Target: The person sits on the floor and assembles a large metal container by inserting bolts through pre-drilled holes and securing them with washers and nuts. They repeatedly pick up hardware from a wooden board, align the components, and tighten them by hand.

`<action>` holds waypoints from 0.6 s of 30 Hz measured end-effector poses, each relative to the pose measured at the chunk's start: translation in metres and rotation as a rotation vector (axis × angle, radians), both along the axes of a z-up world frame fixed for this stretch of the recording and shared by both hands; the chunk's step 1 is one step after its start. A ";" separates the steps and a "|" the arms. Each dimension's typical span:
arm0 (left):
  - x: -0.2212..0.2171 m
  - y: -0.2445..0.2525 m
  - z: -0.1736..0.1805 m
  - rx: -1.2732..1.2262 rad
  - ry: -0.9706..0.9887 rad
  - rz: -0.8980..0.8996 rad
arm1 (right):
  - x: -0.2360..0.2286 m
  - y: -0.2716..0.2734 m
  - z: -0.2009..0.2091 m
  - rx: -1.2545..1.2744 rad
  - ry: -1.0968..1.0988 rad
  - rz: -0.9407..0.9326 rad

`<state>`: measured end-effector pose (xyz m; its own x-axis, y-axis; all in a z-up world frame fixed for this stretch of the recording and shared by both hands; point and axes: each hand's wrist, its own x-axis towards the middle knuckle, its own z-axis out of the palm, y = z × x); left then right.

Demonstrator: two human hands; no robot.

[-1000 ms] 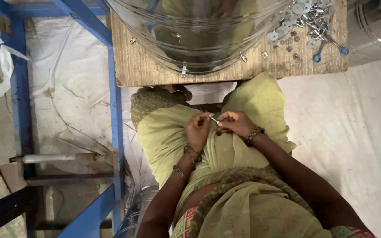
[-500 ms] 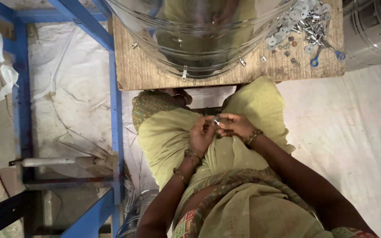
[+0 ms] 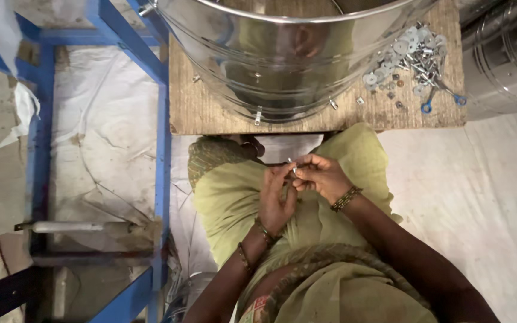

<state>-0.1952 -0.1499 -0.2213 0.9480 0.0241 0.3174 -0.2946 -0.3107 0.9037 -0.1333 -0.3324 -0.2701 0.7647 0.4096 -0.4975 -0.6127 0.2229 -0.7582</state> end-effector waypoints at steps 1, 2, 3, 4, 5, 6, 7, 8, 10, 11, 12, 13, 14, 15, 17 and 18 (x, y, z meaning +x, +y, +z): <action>0.001 0.003 0.015 0.009 -0.020 0.016 | 0.003 0.005 0.014 0.020 -0.039 -0.020; 0.003 0.006 0.029 0.017 -0.039 0.031 | 0.007 0.010 0.029 0.041 -0.077 -0.039; 0.007 0.010 0.043 0.026 -0.060 0.048 | 0.011 0.016 0.044 0.062 -0.117 -0.058; 0.011 0.014 0.056 -0.002 -0.079 0.051 | 0.014 0.023 0.060 0.088 -0.190 -0.073; 0.015 0.016 0.066 -0.032 -0.097 0.053 | 0.016 0.028 0.075 0.113 -0.262 -0.088; 0.017 0.018 0.076 -0.061 -0.115 0.055 | 0.018 0.034 0.090 0.139 -0.334 -0.104; 0.018 0.019 0.084 -0.086 -0.109 0.062 | 0.020 0.038 0.104 0.128 -0.352 -0.113; 0.017 0.019 0.091 -0.111 -0.102 0.070 | 0.022 0.042 0.116 0.118 -0.370 -0.123; 0.017 0.019 0.099 -0.258 -0.070 0.067 | 0.024 0.050 0.134 0.092 -0.427 -0.138; 0.017 0.016 0.100 -0.382 -0.043 0.056 | 0.024 0.053 0.140 0.076 -0.466 -0.143; 0.017 0.013 0.100 -0.505 -0.015 0.045 | 0.024 0.055 0.144 0.060 -0.504 -0.149; 0.017 0.012 0.098 -0.537 0.008 0.057 | 0.022 0.058 0.146 0.056 -0.522 -0.146; 0.018 0.012 0.095 -0.569 0.031 0.069 | 0.020 0.059 0.146 0.052 -0.539 -0.144; 0.019 0.011 0.092 -0.602 0.055 0.082 | 0.019 0.060 0.145 0.047 -0.555 -0.141; 0.022 0.009 0.086 -0.578 0.047 0.116 | 0.017 0.063 0.140 0.081 -0.558 -0.164; 0.024 0.009 0.084 -0.567 0.043 0.133 | 0.016 0.064 0.137 0.098 -0.559 -0.175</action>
<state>-0.1713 -0.1412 -0.1376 0.9369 0.2989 0.1813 -0.2453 0.1929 0.9501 -0.1176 -0.2688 -0.1334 0.9602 0.2772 0.0342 -0.0737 0.3695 -0.9263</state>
